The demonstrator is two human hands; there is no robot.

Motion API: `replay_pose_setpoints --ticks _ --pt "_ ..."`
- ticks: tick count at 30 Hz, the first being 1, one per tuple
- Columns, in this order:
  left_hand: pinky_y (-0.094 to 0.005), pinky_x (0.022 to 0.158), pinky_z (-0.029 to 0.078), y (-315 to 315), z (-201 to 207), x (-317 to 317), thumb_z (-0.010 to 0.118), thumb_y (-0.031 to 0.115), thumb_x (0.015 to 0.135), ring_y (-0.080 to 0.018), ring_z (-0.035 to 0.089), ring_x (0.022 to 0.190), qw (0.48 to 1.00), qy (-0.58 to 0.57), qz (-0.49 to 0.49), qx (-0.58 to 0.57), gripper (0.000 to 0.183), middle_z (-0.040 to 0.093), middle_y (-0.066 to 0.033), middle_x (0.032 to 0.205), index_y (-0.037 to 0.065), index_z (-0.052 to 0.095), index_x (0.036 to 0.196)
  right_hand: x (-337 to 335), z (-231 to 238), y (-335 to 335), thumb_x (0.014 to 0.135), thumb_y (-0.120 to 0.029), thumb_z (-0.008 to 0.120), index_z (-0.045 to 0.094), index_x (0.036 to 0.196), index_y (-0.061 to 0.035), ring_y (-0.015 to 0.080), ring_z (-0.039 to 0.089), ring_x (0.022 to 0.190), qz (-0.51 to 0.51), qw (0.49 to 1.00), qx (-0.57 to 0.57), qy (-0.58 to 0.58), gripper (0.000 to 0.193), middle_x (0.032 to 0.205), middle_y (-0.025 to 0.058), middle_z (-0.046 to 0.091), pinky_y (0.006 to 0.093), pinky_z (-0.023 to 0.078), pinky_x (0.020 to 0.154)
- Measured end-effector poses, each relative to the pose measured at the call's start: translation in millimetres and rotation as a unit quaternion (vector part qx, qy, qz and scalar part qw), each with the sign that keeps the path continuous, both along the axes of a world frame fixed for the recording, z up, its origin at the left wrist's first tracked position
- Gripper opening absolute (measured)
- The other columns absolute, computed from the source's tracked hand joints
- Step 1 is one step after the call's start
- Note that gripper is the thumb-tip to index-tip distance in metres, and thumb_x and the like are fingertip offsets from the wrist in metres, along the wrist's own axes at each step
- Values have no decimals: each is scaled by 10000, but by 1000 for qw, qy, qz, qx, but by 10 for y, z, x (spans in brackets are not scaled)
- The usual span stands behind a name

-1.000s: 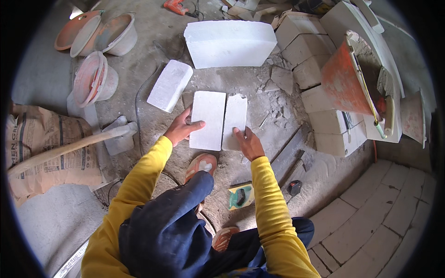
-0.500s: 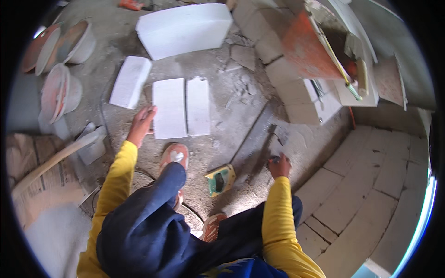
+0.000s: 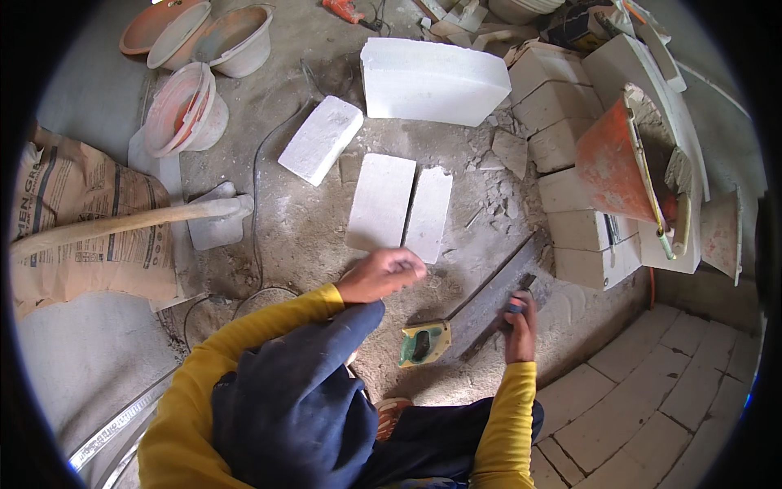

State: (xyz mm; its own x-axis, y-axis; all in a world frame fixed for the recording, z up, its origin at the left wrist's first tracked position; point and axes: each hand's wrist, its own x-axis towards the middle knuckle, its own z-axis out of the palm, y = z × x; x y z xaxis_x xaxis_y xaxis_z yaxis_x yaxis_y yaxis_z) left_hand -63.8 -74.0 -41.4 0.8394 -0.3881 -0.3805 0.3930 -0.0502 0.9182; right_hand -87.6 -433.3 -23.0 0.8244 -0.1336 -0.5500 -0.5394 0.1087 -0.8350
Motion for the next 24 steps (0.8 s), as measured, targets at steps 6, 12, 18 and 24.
replay_pose_setpoints --ticks 6,12,18,24 --pt "-269 721 602 -123 146 50 775 420 999 -109 713 914 991 129 -8 -28 481 753 -60 1081 13 726 1252 309 185 1197 980 -299 816 582 1239 -63 120 618 867 280 958 33 -50 421 1027 16 666 274 513 745" --pt "-271 518 500 179 48 106 862 390 934 -88 616 588 987 155 33 15 486 748 -75 944 -27 730 1146 586 107 1400 880 -295 922 591 1246 -22 122 640 931 420 902 -23 -98 563 1036 58 706 295 537 821" --pt "-232 542 487 392 -150 88 836 348 961 -77 615 727 973 195 39 -114 393 669 -24 883 17 697 1123 917 69 1500 890 -246 899 630 1231 -73 131 652 964 473 870 -19 -139 468 1058 40 712 299 543 846" --pt "-252 672 515 946 -103 666 744 403 1010 -91 587 845 972 120 198 -43 338 629 8 946 92 682 1128 1551 66 1130 896 -242 823 640 1399 -135 266 694 1092 463 843 -207 -182 546 1156 135 710 431 584 968"
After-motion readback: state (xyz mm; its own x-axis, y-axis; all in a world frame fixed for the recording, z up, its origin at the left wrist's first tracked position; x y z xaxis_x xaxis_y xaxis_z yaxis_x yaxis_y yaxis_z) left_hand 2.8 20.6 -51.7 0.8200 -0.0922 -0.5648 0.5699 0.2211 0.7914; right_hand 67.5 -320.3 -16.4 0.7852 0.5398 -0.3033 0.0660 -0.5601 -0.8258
